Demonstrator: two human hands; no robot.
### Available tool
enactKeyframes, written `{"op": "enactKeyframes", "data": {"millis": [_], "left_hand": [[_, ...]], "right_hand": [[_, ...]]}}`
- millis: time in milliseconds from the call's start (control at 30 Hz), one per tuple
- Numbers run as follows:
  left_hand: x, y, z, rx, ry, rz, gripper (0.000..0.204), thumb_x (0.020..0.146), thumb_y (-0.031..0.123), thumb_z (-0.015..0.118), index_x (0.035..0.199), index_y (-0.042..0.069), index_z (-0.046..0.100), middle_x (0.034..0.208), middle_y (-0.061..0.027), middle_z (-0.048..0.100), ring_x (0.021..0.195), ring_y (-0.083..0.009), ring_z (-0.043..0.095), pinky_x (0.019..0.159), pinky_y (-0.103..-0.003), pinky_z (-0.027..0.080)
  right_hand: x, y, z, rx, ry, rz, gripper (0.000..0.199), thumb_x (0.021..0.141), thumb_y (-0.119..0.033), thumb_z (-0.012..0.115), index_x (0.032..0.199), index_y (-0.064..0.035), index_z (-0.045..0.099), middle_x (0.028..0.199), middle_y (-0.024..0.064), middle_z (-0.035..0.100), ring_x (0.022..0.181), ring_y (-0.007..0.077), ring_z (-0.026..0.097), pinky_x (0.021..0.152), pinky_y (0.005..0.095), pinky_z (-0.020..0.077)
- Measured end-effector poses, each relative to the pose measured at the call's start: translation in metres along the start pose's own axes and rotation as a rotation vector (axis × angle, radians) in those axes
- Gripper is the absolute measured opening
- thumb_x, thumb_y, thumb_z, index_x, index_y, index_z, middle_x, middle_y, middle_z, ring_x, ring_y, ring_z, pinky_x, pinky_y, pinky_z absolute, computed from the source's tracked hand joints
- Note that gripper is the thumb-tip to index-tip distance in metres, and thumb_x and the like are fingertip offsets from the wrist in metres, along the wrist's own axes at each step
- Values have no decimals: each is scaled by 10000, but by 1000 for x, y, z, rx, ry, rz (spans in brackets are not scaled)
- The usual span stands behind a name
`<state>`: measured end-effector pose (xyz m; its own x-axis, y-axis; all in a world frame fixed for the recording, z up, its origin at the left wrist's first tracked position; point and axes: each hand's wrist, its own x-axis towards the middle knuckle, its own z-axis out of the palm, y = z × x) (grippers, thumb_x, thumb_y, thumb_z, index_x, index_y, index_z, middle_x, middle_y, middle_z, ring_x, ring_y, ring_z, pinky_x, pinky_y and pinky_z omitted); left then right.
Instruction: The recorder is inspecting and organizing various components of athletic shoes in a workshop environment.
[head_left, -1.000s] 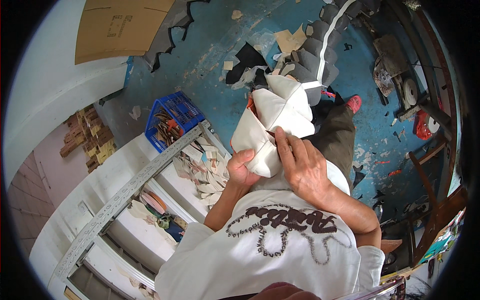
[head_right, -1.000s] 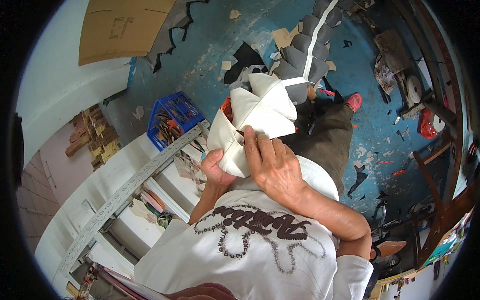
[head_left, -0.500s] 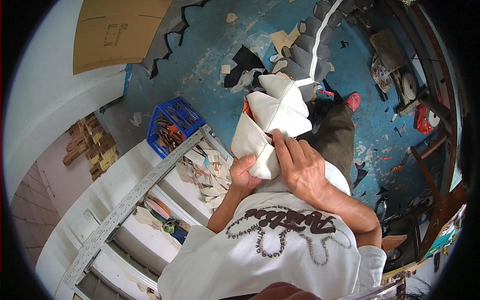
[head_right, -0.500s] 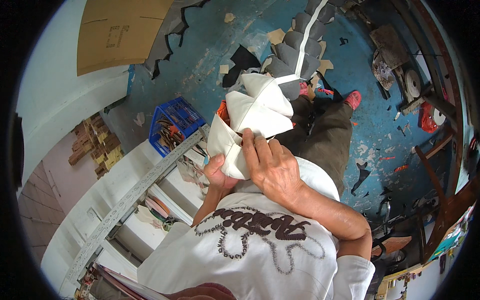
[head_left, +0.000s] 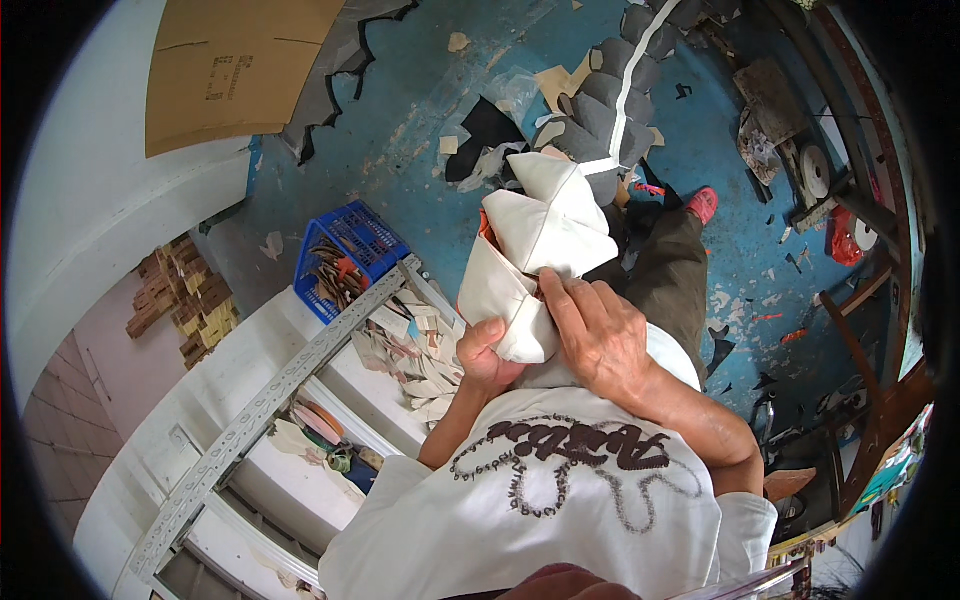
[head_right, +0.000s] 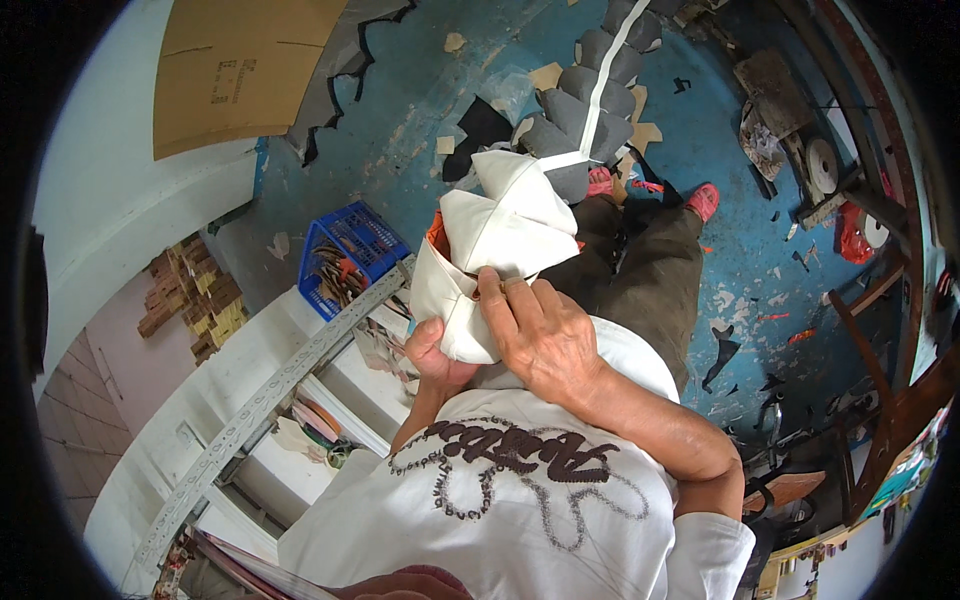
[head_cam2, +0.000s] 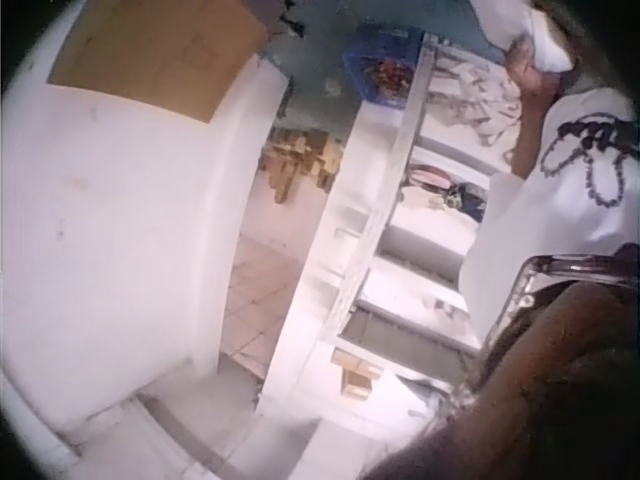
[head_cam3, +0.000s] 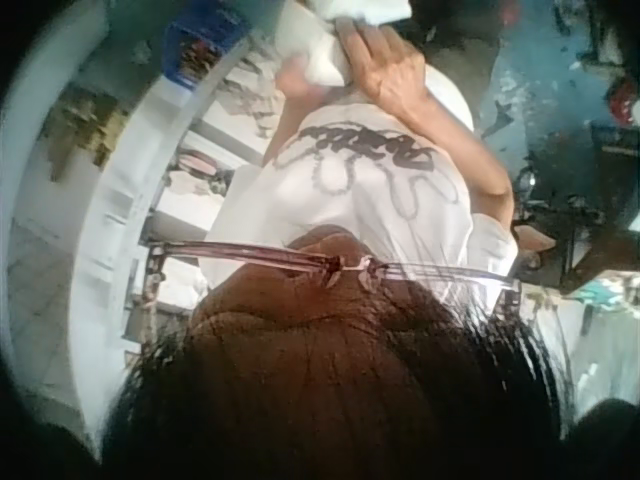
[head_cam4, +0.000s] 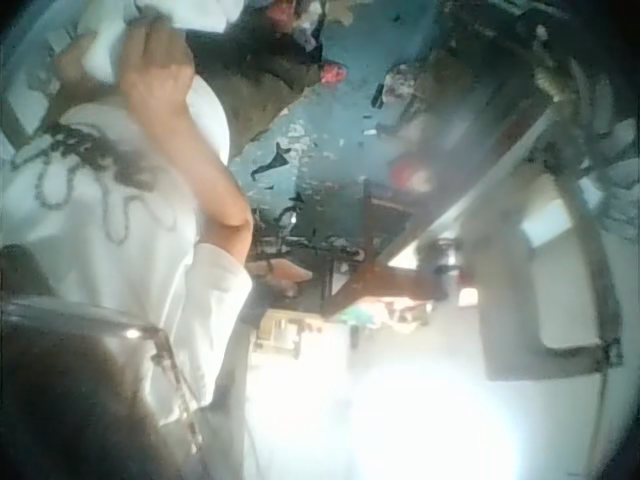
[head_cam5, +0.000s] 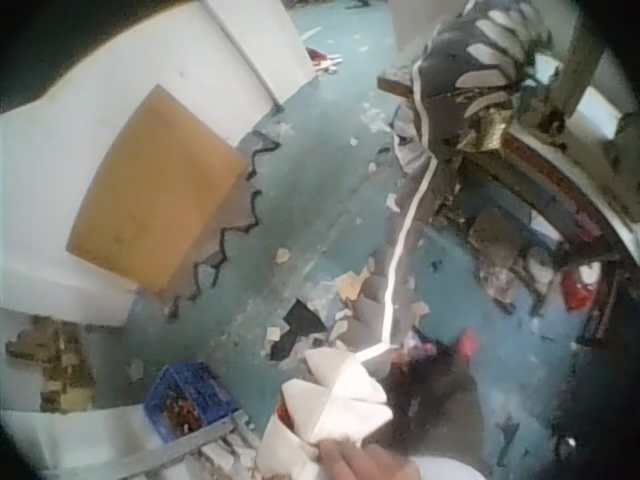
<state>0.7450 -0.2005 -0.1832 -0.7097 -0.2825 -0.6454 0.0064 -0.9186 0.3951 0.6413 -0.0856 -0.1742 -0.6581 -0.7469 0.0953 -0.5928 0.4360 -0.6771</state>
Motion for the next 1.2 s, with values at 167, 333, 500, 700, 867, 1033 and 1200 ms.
{"op": "enactKeyframes", "data": {"millis": [167,333,500,700,867,1033,1200], "left_hand": [[3,10,-4,70,-25,-26,603,615,83,555,1169,4,333,1058,-131,489,952,-253,506,843,-372,400],[5,23,3,417,-48,-16,648,574,63,586,1171,23,337,1053,-108,485,962,-229,492,827,-343,403],[11,36,10,595,-180,-89,756,523,129,663,1190,35,321,1092,-91,453,998,-201,464,837,-325,390],[19,31,4,405,-115,-110,808,520,200,748,1186,32,325,1110,-96,456,1004,-217,475,854,-352,398],[33,21,8,334,130,-109,580,687,175,643,1163,20,350,1080,-95,481,961,-178,504,773,-318,448],[44,20,11,544,184,-73,441,784,162,547,1149,5,357,1071,-94,488,927,-160,522,749,-285,456],[28,11,6,461,193,21,433,810,206,511,1163,12,351,1097,-109,477,927,-190,523,782,-318,444]], "right_hand": [[4,5,-6,0,-9,-97,372,625,-101,511,973,28,504,721,54,479,575,125,461,474,213,407],[12,8,-18,-113,-101,-182,338,616,-101,513,931,23,516,686,40,471,573,126,458,473,220,407],[13,34,-25,122,-200,-194,308,628,-68,532,929,-7,510,724,41,484,650,172,508,523,281,426],[6,60,9,613,-176,630,274,719,-150,591,933,1,511,744,87,558,582,133,513,543,237,417],[-4,59,34,1296,-203,823,143,755,-41,546,893,-6,554,703,-23,506,559,27,420,484,167,349],[-8,55,26,1380,-261,899,152,790,-94,532,910,-4,559,625,-29,495,438,16,357,390,170,295],[-11,43,22,1298,-263,904,170,769,-84,563,919,-4,564,656,-20,525,487,24,413,430,172,343]]}}
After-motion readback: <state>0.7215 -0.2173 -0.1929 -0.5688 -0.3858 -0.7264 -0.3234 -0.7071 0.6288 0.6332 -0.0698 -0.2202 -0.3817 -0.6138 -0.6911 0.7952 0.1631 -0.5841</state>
